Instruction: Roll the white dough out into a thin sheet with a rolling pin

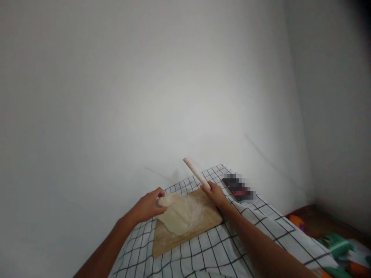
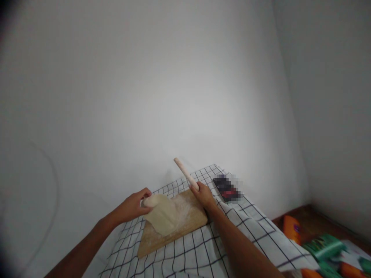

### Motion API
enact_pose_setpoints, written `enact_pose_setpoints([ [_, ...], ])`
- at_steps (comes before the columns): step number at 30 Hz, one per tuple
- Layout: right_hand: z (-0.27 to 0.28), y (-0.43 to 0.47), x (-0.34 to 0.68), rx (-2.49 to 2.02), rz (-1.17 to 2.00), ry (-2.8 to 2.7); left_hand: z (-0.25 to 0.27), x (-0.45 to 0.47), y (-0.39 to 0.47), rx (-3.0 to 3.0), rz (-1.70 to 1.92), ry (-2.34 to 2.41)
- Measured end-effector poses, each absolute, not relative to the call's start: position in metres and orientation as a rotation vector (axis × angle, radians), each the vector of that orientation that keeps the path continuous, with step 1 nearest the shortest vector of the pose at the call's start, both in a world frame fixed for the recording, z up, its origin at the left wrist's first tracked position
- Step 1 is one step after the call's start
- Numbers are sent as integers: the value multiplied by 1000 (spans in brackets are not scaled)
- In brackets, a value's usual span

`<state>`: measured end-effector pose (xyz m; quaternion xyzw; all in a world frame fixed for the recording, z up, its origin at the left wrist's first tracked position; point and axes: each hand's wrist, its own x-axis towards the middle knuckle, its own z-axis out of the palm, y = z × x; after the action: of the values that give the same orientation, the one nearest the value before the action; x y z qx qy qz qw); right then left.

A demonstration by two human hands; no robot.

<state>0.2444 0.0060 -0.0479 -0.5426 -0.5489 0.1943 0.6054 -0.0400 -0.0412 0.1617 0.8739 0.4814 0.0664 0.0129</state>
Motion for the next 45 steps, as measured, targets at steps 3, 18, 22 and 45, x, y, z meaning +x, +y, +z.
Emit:
enact_pose_setpoints([
  [3, -48, 6, 244, -1228, 461, -1243, 180, -56, -59, 2760, 182, 1481],
  [18, -44, 6, 245, -1266, 448, -1302, 220, -47, -13, 3228, -497, 1057],
  [22, -43, 6, 247, -1297, 427, -1302, 129, 16, 19, 3175, -552, 925],
  [45, -33, -11, 246, -1502, 423, -1648, 91, -24, 75, 2180, 1411, 992],
])
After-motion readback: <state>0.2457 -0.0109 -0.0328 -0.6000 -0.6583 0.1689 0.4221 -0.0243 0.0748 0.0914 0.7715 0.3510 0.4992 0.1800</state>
